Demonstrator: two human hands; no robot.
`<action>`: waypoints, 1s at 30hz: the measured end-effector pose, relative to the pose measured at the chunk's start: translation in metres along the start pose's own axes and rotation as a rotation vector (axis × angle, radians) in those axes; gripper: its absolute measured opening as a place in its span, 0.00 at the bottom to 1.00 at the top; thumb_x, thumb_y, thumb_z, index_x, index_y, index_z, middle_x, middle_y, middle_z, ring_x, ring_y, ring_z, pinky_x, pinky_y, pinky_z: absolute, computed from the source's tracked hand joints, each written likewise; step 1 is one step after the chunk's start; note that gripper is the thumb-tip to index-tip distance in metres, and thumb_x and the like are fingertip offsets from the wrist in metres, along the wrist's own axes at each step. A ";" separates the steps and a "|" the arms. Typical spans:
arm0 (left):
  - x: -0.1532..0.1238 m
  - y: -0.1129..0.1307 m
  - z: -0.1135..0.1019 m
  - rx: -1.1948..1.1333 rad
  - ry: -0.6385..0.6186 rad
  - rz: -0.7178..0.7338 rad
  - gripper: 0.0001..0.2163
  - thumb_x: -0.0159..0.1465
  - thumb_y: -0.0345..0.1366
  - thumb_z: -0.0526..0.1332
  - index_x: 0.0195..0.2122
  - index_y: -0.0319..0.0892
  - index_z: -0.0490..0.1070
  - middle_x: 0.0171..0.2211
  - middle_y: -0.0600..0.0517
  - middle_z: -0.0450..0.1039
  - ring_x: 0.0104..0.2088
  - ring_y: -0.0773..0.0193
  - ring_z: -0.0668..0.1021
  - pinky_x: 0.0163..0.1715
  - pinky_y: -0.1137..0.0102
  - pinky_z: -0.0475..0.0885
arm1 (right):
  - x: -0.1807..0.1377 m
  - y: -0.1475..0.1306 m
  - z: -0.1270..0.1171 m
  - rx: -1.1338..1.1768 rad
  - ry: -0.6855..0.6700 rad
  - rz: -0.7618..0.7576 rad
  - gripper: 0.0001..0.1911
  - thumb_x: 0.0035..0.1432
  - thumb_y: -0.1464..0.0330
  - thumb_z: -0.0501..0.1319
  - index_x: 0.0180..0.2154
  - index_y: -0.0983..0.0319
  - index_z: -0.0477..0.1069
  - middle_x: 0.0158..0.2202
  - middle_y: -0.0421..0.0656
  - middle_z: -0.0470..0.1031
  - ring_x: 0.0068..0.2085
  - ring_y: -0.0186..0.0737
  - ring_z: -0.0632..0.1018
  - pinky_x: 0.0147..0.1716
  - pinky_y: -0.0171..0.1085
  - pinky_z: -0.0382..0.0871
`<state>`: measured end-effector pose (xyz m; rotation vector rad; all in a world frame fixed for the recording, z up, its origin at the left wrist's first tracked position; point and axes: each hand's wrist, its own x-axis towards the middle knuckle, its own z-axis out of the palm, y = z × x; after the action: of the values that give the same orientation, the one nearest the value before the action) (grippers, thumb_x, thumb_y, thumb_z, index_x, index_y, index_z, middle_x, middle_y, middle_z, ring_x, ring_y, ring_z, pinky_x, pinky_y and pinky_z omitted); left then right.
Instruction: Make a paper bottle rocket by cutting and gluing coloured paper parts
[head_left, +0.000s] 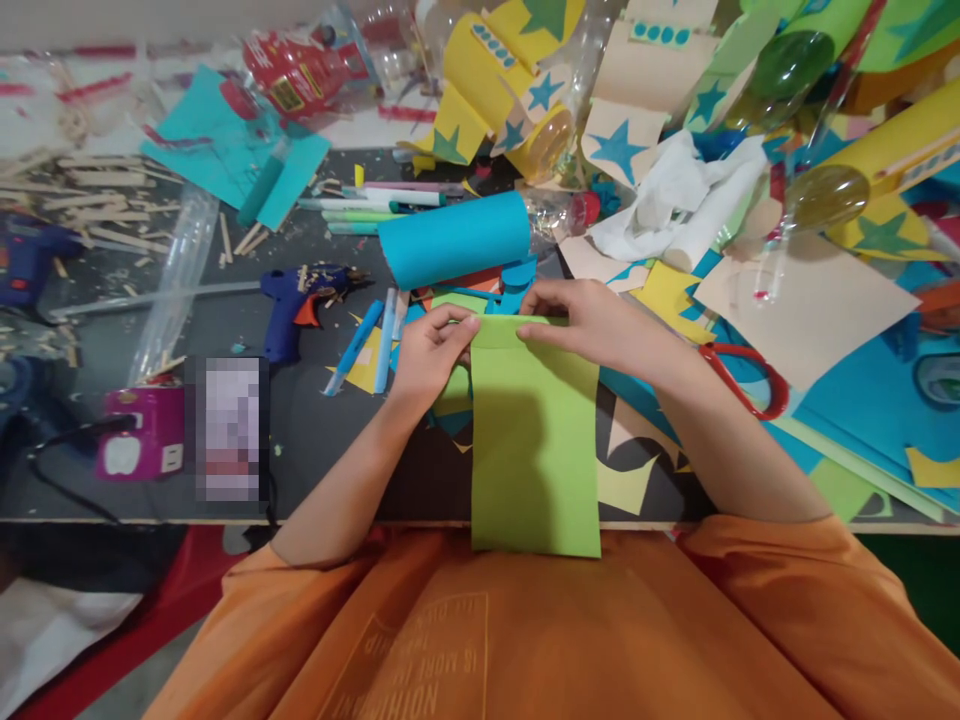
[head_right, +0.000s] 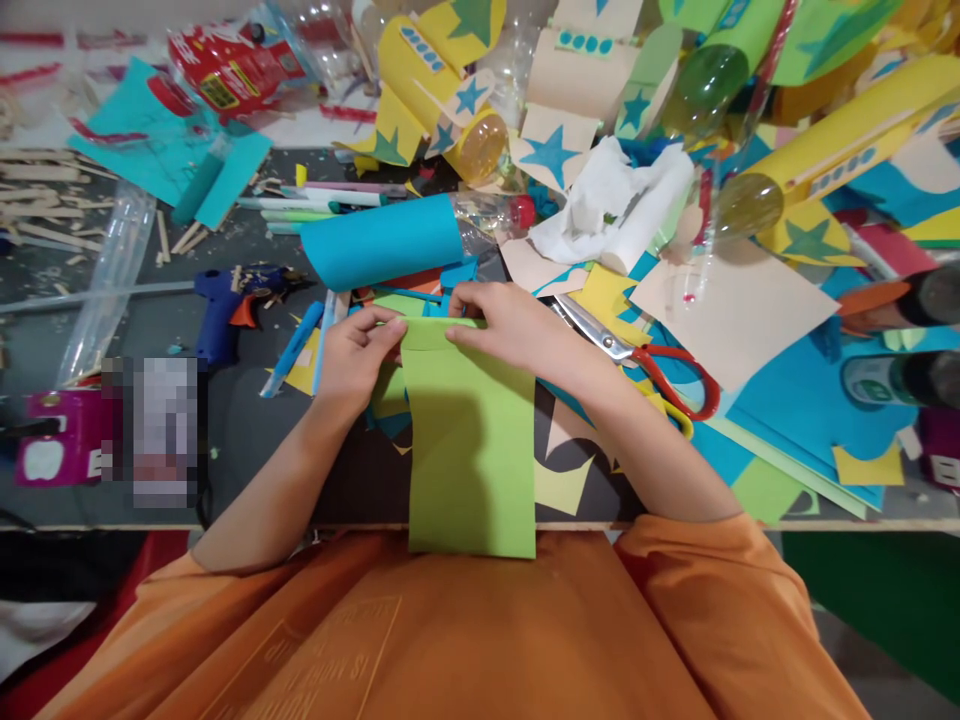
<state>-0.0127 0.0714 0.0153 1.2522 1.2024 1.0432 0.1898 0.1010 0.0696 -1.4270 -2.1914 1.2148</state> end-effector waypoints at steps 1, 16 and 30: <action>0.000 0.000 0.000 -0.007 -0.001 -0.003 0.23 0.54 0.60 0.68 0.26 0.43 0.71 0.16 0.57 0.68 0.18 0.69 0.73 0.18 0.75 0.72 | 0.000 0.000 0.000 -0.001 -0.002 0.001 0.05 0.55 0.66 0.61 0.32 0.62 0.69 0.27 0.39 0.68 0.29 0.35 0.67 0.32 0.35 0.56; -0.001 0.003 -0.001 0.080 -0.008 0.021 0.22 0.57 0.58 0.66 0.26 0.42 0.71 0.18 0.56 0.68 0.21 0.69 0.73 0.21 0.75 0.71 | -0.001 0.001 -0.002 -0.021 -0.033 -0.004 0.06 0.56 0.65 0.61 0.32 0.61 0.69 0.27 0.39 0.69 0.28 0.35 0.66 0.30 0.35 0.55; -0.007 0.002 0.001 0.217 -0.094 0.061 0.19 0.61 0.55 0.64 0.29 0.43 0.71 0.20 0.57 0.67 0.21 0.70 0.66 0.21 0.74 0.61 | 0.002 0.001 0.013 0.133 -0.041 -0.113 0.10 0.60 0.64 0.57 0.30 0.63 0.71 0.26 0.39 0.70 0.28 0.34 0.68 0.32 0.36 0.58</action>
<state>-0.0122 0.0645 0.0179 1.4976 1.2357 0.9046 0.1815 0.0967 0.0600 -1.2206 -2.1413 1.3333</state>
